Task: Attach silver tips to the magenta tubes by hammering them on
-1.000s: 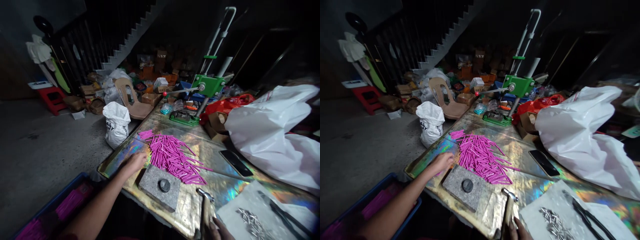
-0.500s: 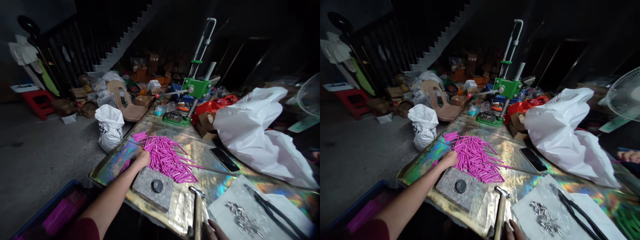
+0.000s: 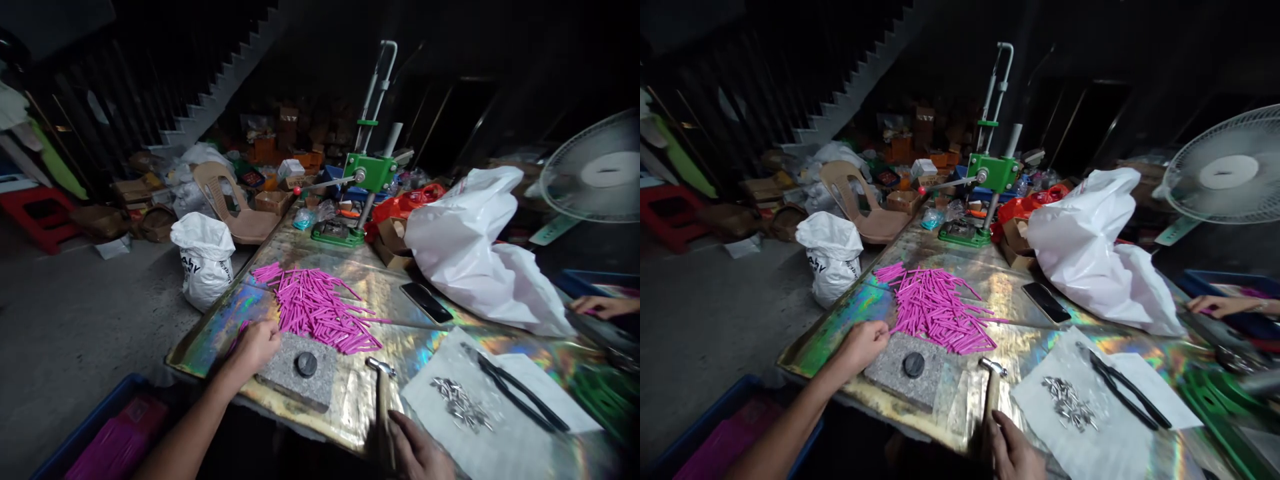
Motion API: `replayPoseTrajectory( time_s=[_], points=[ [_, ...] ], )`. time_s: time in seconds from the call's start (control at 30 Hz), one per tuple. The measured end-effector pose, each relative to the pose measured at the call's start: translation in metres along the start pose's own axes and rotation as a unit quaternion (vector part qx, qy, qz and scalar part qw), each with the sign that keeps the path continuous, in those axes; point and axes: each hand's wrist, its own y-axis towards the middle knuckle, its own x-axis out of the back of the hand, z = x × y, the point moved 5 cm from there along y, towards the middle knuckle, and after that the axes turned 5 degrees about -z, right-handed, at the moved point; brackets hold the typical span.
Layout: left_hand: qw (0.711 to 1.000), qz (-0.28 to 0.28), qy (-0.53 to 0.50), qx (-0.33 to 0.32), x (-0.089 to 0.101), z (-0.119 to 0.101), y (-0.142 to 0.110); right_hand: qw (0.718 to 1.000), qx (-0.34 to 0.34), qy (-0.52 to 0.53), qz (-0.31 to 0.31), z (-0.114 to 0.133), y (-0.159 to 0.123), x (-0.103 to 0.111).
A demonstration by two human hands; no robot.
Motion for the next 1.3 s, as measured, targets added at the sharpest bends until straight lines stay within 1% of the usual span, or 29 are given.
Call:
replayPoseTrajectory(
  time_s=[0.03,0.07,0.1,0.13,0.23,0.3,0.33,0.4,0.5,0.6,0.67,0.77,0.83,0.87,0.9,0.93,0.97,1.03,1.07,1.1,1.17,1.3],
  points=[
    [1.000,0.001,-0.019,-0.010,-0.001,-0.005,-0.010,0.999,0.000,0.039,0.009,0.008,-0.003,-0.002],
    [0.998,0.003,-0.066,-0.020,-0.003,-0.011,-0.021,0.996,-0.007,0.088,0.017,0.017,-0.007,-0.007],
    [0.992,0.009,-0.119,-0.032,-0.006,-0.018,-0.032,0.989,-0.017,0.145,0.026,0.025,-0.010,-0.012],
    [0.984,0.029,-0.168,-0.058,-0.010,-0.026,-0.043,0.977,-0.032,0.210,0.035,0.032,-0.014,-0.019],
    [0.963,0.061,-0.244,-0.098,-0.028,-0.049,-0.073,0.912,-0.084,0.396,0.066,0.052,-0.022,-0.041],
    [0.954,0.082,-0.263,-0.116,-0.041,-0.060,-0.087,0.879,-0.097,0.460,0.073,0.062,-0.024,-0.048],
    [0.951,0.089,-0.267,-0.126,-0.046,-0.064,-0.092,0.872,-0.098,0.474,0.071,0.065,-0.024,-0.049],
    [0.944,0.109,-0.278,-0.143,-0.055,-0.071,-0.098,0.872,-0.090,0.477,0.062,0.067,-0.023,-0.045],
    [0.921,0.160,-0.310,-0.171,-0.062,-0.080,-0.100,0.891,-0.061,0.447,0.062,0.067,-0.023,-0.037],
    [0.903,0.206,-0.325,-0.193,-0.067,-0.090,-0.099,0.905,-0.024,0.417,0.080,0.068,-0.028,-0.034],
    [0.898,0.233,-0.316,-0.196,-0.073,-0.095,-0.098,0.916,0.011,0.394,0.073,0.068,-0.033,-0.032],
    [0.897,0.266,-0.301,-0.185,-0.086,-0.097,-0.096,0.949,0.053,0.306,0.050,0.063,-0.035,-0.023],
    [0.895,0.281,-0.302,-0.169,-0.094,-0.093,-0.095,0.975,0.059,0.213,0.010,0.051,-0.029,-0.006],
    [0.894,0.285,-0.308,-0.159,-0.097,-0.090,-0.094,0.985,0.054,0.163,-0.023,0.041,-0.022,0.006],
    [0.892,0.287,-0.317,-0.148,-0.099,-0.086,-0.093,0.992,0.055,0.093,-0.069,0.031,-0.014,0.021],
    [0.889,0.290,-0.328,-0.136,-0.101,-0.082,-0.092,0.992,0.040,0.042,-0.109,0.018,-0.005,0.035],
    [0.884,0.294,-0.342,-0.124,-0.104,-0.079,-0.092,0.991,0.028,0.014,-0.129,0.005,0.004,0.048],
    [0.872,0.307,-0.368,-0.102,-0.108,-0.076,-0.092,0.987,0.007,-0.044,-0.154,-0.019,0.022,0.068],
    [0.865,0.314,-0.380,-0.091,-0.110,-0.076,-0.092,0.985,0.002,-0.069,-0.157,-0.029,0.031,0.074],
    [0.858,0.320,-0.392,-0.082,-0.112,-0.076,-0.092,0.983,-0.002,-0.092,-0.157,-0.037,0.038,0.078],
    [0.847,0.330,-0.412,-0.070,-0.115,-0.079,-0.094,0.980,-0.005,-0.127,-0.151,-0.048,0.049,0.078],
    [0.840,0.328,-0.429,-0.061,-0.114,-0.083,-0.095,0.977,-0.005,-0.157,-0.146,-0.056,0.060,0.069]
  ],
)
